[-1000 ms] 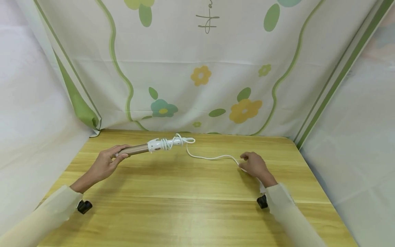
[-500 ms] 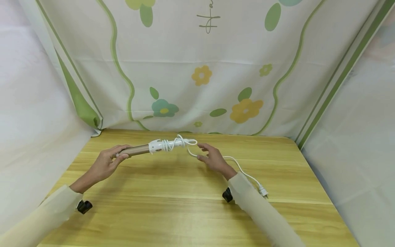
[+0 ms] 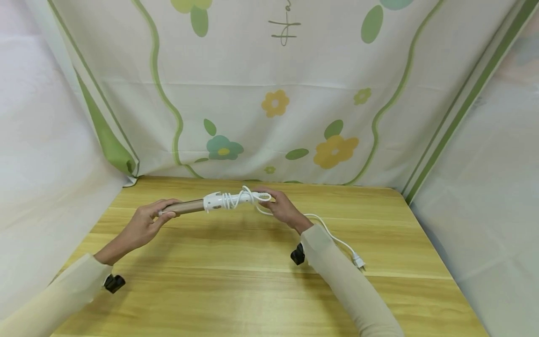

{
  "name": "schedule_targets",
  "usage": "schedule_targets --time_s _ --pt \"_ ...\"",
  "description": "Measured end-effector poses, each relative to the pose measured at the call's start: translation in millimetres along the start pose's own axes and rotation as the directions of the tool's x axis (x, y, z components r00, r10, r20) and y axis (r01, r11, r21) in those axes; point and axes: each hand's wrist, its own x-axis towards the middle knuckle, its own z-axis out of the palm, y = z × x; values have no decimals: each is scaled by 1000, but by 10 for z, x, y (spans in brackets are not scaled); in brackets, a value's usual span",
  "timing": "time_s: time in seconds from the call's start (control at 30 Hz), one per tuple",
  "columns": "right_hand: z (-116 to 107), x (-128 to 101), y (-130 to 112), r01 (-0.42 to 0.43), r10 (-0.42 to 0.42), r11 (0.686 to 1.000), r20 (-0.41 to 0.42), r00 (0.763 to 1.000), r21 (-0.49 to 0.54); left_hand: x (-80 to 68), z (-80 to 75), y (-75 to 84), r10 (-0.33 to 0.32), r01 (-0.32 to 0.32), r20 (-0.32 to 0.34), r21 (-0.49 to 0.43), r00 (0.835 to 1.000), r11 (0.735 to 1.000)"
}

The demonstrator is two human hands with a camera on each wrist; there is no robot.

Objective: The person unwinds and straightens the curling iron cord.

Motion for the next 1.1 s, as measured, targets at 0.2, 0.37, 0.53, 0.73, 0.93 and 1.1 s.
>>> schedule_targets --time_s 0.2,0.37,0.53,0.73,0.93,1.1 --pt "16 -5 -10 -19 19 1000 17 1000 23 -2 -1 -8 10 -10 -6 7 1000 1000" --pt "13 -18 15 -50 49 997 15 999 59 -15 -8 -32 12 -12 -13 8 1000 1000" --pt "-38 -23 31 -61 61 998 -24 998 -3 -26 -25 -40 3 -3 -10 3 1000 1000" --pt "-168 -28 -67 -19 14 999 -130 991 -39 -50 -35 -73 13 -13 -6 -7 1000 1000" --pt "-271 -70 -199 42 -40 999 -201 979 6 -65 -27 -141 21 -21 -2 -2 1000 1000" --pt "-338 -168 -342 92 -96 995 -121 988 -38 -74 -39 -191 -11 11 -6 18 1000 1000"
